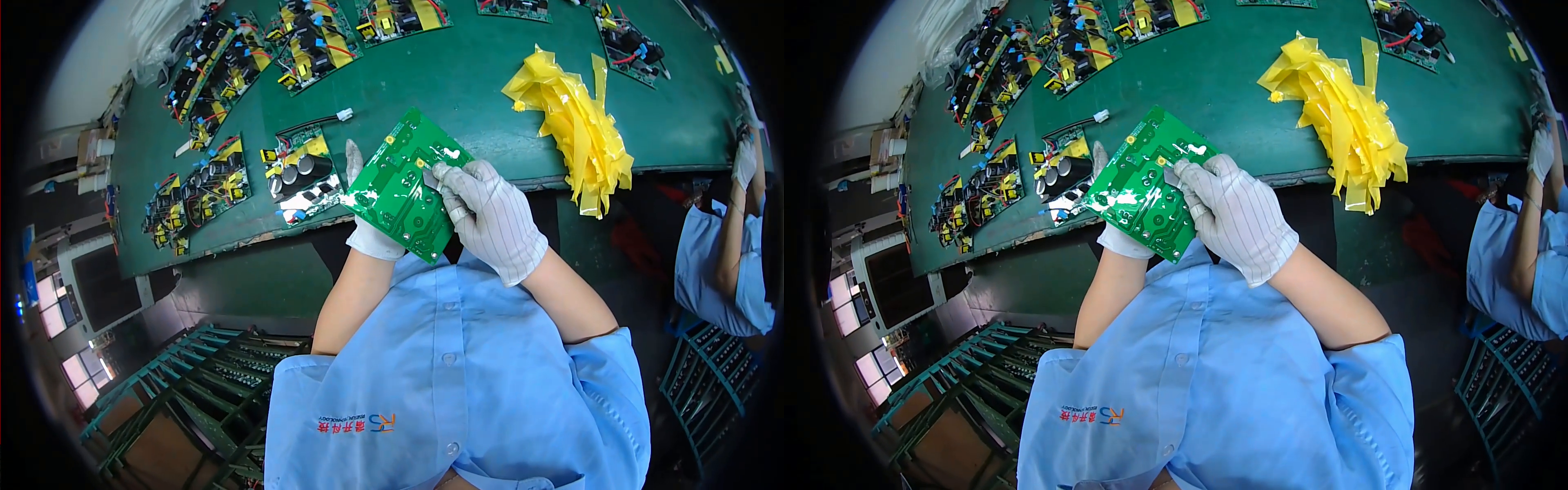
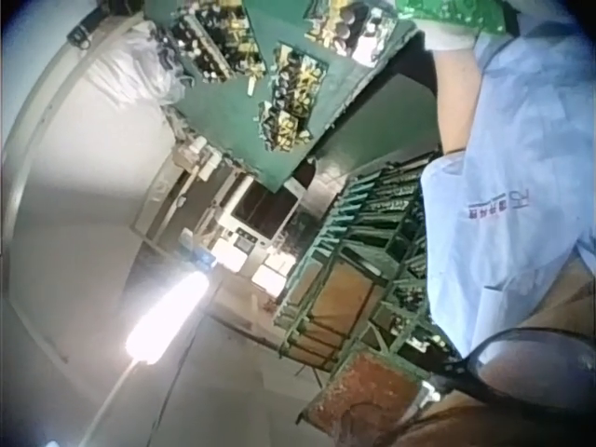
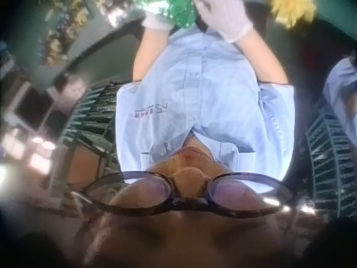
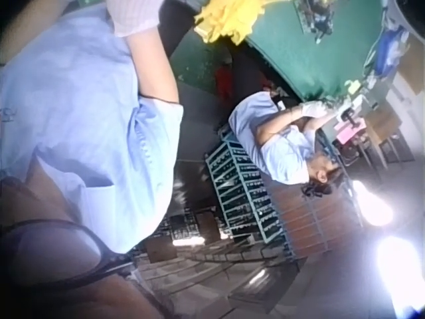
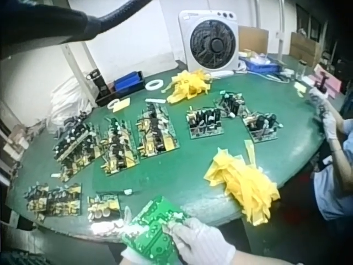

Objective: The person assembles electronic components onto printed circuit boards by hand, securing capacitors, inductors, and connectors with yellow tape at a factory workstation.

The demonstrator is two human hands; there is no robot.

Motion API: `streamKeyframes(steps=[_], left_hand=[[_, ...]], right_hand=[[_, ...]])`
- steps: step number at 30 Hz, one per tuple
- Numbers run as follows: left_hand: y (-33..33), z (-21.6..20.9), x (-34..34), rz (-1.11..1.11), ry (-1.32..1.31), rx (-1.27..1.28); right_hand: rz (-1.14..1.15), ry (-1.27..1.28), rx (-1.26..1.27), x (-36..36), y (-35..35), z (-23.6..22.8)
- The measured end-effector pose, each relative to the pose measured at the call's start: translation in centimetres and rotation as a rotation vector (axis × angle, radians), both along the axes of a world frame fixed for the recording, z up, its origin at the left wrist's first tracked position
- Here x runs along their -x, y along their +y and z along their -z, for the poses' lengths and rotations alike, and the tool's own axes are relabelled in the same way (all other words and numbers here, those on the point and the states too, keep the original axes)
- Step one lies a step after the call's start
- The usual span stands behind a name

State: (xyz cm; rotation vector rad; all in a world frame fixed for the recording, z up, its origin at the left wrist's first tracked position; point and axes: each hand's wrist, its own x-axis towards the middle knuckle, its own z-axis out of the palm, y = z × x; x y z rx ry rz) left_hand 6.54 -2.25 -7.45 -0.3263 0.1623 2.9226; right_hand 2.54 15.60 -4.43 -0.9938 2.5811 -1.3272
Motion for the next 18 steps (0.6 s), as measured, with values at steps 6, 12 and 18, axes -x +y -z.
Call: streamKeyframes(steps=[6,12,18], left_hand=[[0.1,1.1,-0.3,0.044,0.078,-0.219],[-0.5,1.7,0.0,0.007,-0.023,-0.109],[0.3,0.0,0.8,-0.066,-0.324,-0.053]], right_hand=[[-0.018,-0.036,-0.011,-0.1,0.5,-0.4],[-0.017,-0.053,-0.013,-0.3,0.0,-0.4],[0.031,-0.001,0.019,-0.5,-0.6,0.1]])
